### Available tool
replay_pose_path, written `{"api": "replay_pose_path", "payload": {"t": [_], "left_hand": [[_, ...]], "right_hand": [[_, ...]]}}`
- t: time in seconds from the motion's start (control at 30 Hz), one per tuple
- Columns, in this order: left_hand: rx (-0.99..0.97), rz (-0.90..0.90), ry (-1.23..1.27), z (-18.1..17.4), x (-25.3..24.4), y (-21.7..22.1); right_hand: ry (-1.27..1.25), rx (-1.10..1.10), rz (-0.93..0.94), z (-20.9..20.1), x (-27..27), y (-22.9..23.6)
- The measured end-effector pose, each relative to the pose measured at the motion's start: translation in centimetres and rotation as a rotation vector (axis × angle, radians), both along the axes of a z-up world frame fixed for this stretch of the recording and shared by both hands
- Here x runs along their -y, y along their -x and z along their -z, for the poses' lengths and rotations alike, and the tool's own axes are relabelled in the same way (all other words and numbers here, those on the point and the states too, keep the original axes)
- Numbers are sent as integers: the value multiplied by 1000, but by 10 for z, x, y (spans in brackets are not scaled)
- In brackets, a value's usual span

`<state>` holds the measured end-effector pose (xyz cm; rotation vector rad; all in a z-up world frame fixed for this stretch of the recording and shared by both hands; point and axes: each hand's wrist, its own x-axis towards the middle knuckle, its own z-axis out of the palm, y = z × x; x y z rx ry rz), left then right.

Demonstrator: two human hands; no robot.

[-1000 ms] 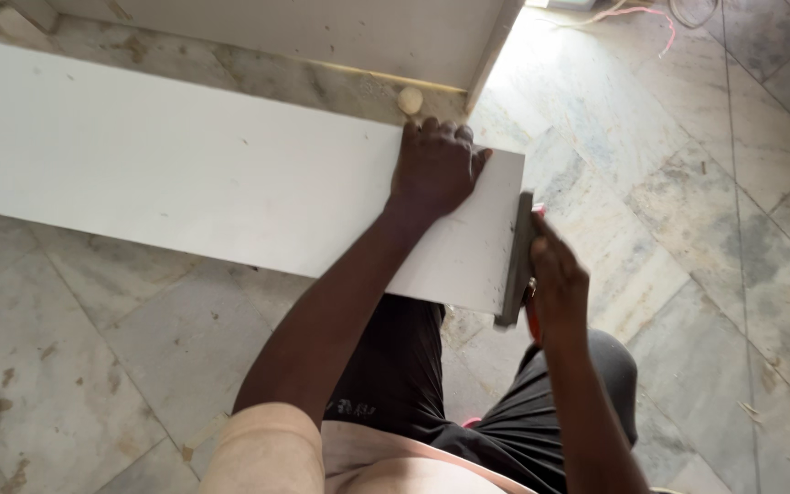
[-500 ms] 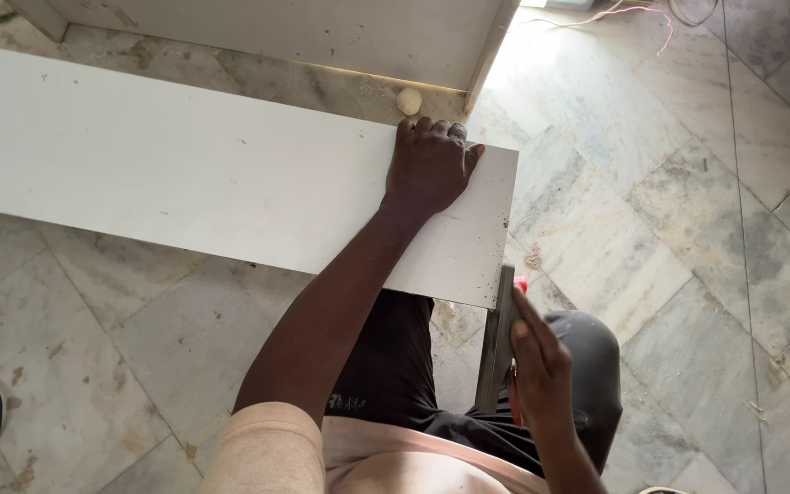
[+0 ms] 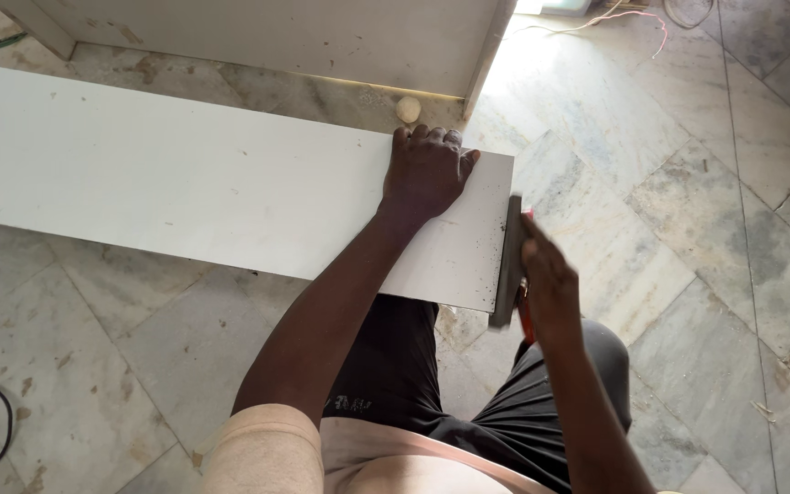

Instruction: The person sits on the floor and uses a hand plane to smooth the edge of a white furniture piece. They repeatedly move the plane along the edge to remove material and create a smooth finish.

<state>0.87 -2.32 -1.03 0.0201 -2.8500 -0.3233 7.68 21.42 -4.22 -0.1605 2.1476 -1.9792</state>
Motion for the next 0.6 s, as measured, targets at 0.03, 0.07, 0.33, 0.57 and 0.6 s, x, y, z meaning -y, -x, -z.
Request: {"api": "replay_pose_path", "payload": {"t": [0.03,0.07,0.33,0.57,0.6], "left_hand": [[23,-5,2,-1,0,1],[17,-7,6,0,1,2],[14,-3,-8,0,-1,-1],[-44,-3,-15,-4,1,-2],[-40,3,-16,-3,1,-3]], "right_hand": [[-137,102,48,2,-5,-17],[-275,207,90,4,-11,-36],[-269,-99,7,7,-19,-73],[-131,-116,33,12,4,15],[-112,-84,41,13,7,27]]}}
